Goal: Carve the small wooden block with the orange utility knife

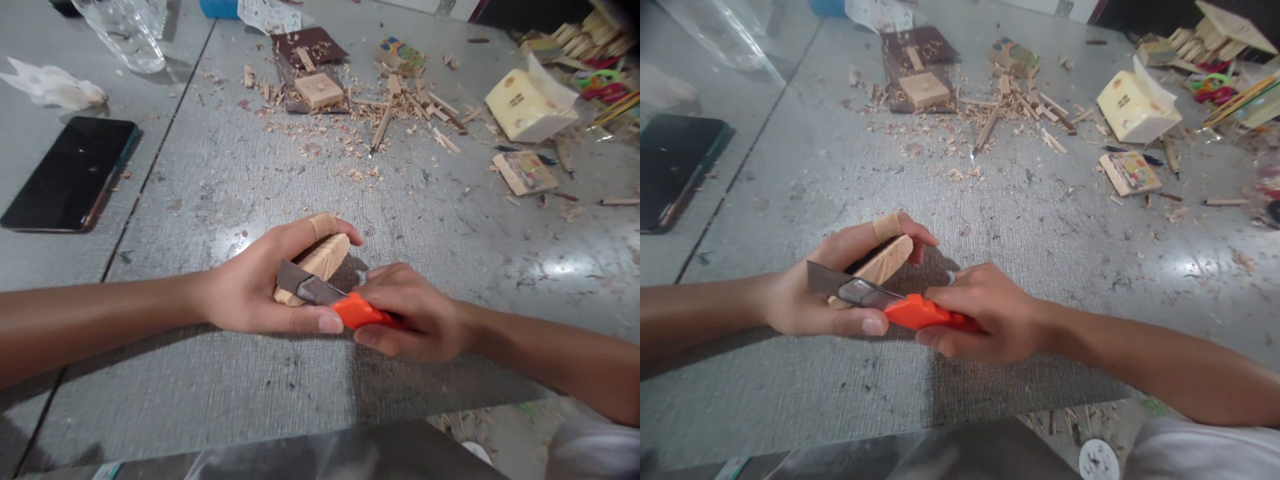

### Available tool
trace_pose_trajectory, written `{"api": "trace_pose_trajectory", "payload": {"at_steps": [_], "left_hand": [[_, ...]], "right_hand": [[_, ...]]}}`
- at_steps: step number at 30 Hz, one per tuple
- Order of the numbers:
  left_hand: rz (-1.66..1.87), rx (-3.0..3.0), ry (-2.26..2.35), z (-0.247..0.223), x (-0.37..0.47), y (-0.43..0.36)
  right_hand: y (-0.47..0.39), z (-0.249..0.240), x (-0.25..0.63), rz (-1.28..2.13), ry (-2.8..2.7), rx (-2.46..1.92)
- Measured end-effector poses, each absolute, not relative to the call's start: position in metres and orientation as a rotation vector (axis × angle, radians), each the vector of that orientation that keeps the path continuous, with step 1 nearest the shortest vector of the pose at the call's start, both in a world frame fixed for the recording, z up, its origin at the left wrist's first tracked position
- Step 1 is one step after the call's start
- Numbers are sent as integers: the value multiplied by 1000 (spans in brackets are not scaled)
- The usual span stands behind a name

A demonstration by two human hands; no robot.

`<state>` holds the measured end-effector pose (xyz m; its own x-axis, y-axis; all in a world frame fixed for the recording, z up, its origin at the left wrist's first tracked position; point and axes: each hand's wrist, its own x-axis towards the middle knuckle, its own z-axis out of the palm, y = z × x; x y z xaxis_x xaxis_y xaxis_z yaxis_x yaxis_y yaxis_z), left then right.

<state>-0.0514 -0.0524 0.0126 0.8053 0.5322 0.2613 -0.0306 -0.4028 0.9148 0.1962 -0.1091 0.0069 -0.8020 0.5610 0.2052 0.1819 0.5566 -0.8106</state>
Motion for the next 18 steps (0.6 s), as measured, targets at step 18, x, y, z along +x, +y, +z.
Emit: {"api": "trace_pose_trajectory", "payload": {"at_steps": [18], "left_hand": [[626,1861,360,15,-51,-53]], "right_hand": [[-109,8,196,1114,-2366,-589]]}}
